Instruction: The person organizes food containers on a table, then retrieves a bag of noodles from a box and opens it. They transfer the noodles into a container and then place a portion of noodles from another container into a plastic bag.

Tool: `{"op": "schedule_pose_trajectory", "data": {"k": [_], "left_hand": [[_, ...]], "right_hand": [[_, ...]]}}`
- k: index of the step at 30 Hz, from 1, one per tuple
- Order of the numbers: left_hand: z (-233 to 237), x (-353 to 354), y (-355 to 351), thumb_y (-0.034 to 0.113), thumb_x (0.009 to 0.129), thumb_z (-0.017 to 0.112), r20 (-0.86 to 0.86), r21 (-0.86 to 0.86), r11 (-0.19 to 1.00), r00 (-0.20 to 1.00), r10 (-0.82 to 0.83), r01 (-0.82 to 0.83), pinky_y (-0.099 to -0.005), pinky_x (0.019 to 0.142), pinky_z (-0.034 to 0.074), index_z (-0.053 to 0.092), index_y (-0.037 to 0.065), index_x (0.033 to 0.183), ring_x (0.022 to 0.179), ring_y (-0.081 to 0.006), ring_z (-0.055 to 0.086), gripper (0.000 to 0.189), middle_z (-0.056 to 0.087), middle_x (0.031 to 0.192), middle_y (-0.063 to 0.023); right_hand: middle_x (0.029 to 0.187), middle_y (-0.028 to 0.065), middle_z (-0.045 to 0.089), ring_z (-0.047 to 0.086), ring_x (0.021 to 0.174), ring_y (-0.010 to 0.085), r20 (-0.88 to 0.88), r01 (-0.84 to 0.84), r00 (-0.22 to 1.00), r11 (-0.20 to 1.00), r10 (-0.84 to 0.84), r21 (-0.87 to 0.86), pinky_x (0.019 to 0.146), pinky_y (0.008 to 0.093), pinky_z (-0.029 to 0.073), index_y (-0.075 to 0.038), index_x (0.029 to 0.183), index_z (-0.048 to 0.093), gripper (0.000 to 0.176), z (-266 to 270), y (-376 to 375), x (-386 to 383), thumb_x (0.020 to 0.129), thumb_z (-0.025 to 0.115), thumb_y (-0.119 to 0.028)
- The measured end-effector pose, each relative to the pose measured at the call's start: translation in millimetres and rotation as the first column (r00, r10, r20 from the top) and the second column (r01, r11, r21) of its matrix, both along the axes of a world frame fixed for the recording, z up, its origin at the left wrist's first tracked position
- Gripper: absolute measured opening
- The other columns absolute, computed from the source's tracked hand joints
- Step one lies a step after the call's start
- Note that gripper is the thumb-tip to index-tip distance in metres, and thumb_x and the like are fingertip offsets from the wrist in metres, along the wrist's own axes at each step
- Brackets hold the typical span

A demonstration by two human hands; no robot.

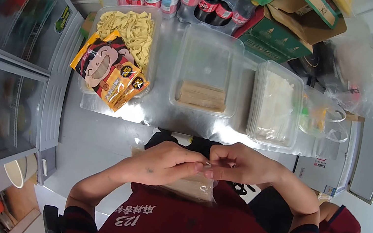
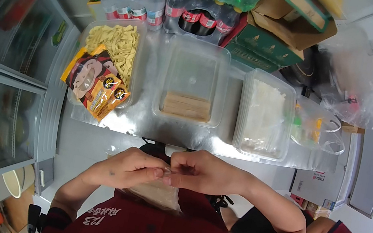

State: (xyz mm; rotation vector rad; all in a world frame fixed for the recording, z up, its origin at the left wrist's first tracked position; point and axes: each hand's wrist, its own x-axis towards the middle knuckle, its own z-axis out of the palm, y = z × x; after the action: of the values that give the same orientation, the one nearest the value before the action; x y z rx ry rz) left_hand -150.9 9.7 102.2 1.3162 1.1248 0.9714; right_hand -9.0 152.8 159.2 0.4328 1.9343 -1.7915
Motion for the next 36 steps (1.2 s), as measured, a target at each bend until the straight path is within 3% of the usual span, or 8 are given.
{"op": "schedule_pose_trajectory", "data": {"k": [4, 10, 19, 22, 24, 31, 33, 36], "left_hand": [[10, 4, 0, 0.012, 0.082, 0.052, 0.137, -0.035, 0.993, 0.984, 0.117, -0.113, -0.0247, 0.056, 0.041, 0.055, 0.000, 0.080, 0.062, -0.0151, 0.056, 0.012, 0.059, 0.070, -0.0071], [9, 8, 5, 0.014, 0.082, 0.051, 0.082, 0.000, 0.999, 0.996, 0.046, -0.047, -0.0260, 0.051, 0.038, 0.054, 0.002, 0.082, 0.054, -0.0166, 0.052, 0.013, 0.058, 0.066, -0.0086], [-6, 12, 14, 0.016, 0.082, 0.051, 0.119, -0.043, 0.998, 0.992, 0.045, -0.040, -0.0249, 0.045, 0.030, 0.055, 0.003, 0.079, 0.047, -0.0104, 0.037, 0.014, 0.047, 0.054, -0.0044], [-16, 19, 24, 0.016, 0.083, 0.050, 0.149, -0.057, 0.997, 0.987, 0.058, -0.050, -0.0243, 0.045, 0.030, 0.055, 0.003, 0.078, 0.047, -0.0091, 0.038, 0.015, 0.047, 0.054, -0.0045], [-28, 29, 28, 0.015, 0.082, 0.051, 0.204, -0.047, 0.997, 0.977, 0.063, -0.054, -0.0231, 0.046, 0.032, 0.055, 0.003, 0.077, 0.050, -0.0075, 0.042, 0.014, 0.051, 0.057, -0.0029], [-9, 38, 44, 0.012, 0.082, 0.050, 0.158, -0.042, 0.994, 0.983, -0.094, 0.102, -0.0209, 0.055, 0.038, 0.054, 0.001, 0.077, 0.060, -0.0065, 0.048, 0.013, 0.056, 0.065, -0.0023], [-16, 47, 51, 0.012, 0.082, 0.050, 0.260, -0.082, 0.992, 0.963, -0.075, 0.099, -0.0205, 0.058, 0.038, 0.055, 0.001, 0.078, 0.063, -0.0062, 0.049, 0.013, 0.056, 0.067, -0.0019], [-46, 55, 62, 0.012, 0.082, 0.049, 0.352, -0.215, 0.977, 0.933, 0.072, 0.006, -0.0199, 0.062, 0.039, 0.056, 0.003, 0.079, 0.068, -0.0056, 0.048, 0.012, 0.056, 0.072, -0.0007]], "right_hand": [[0.056, -0.0026, 0.039, 0.033, 0.053, 0.0060, -0.054, -0.065, 0.997, 0.997, 0.063, -0.038, 0.047, 0.0232, 0.029, -0.003, 0.065, 0.045, 0.030, 5, 2, -7, 0.083, 0.053, -0.026], [0.054, -0.0020, 0.038, 0.033, 0.052, 0.0066, 0.158, -0.391, 0.906, 0.919, 0.393, -0.046, 0.047, 0.0251, 0.028, -0.002, 0.068, 0.051, 0.032, 13, 17, -23, 0.083, 0.051, -0.031], [0.062, -0.0022, 0.043, 0.038, 0.059, 0.0061, 0.076, -0.124, 0.986, 0.962, 0.147, -0.243, 0.053, 0.0234, 0.032, -0.002, 0.080, 0.054, 0.022, -13, 11, 8, 0.086, 0.046, -0.021], [0.061, 0.0012, 0.045, 0.040, 0.057, 0.0091, -0.088, -0.054, 0.995, 0.991, 0.043, -0.122, 0.054, 0.0258, 0.034, 0.000, 0.081, 0.052, 0.017, -17, 11, 17, 0.085, 0.048, -0.016], [0.063, 0.0064, 0.048, 0.042, 0.055, 0.0136, -0.159, -0.120, 0.979, 0.991, 0.128, 0.057, 0.054, 0.0282, 0.036, 0.002, 0.081, 0.051, 0.012, -17, 16, 21, 0.084, 0.048, -0.010], [0.063, 0.0097, 0.048, 0.048, 0.057, 0.0240, -0.319, -0.109, 0.934, 0.979, 0.160, 0.172, 0.053, 0.0312, 0.039, 0.001, 0.075, 0.048, 0.006, -3, 19, 49, 0.078, 0.050, -0.004], [0.065, 0.0092, 0.047, 0.050, 0.062, 0.0259, -0.532, -0.085, 0.805, 0.937, 0.265, 0.339, 0.054, 0.0322, 0.041, -0.001, 0.071, 0.047, 0.005, 1, 16, 55, 0.073, 0.052, -0.003], [0.066, 0.0065, 0.046, 0.049, 0.061, 0.0197, -0.568, -0.049, 0.680, 0.801, 0.464, 0.596, 0.053, 0.0294, 0.041, -0.005, 0.069, 0.046, 0.009, 2, 10, 76, 0.070, 0.055, -0.006]]}}
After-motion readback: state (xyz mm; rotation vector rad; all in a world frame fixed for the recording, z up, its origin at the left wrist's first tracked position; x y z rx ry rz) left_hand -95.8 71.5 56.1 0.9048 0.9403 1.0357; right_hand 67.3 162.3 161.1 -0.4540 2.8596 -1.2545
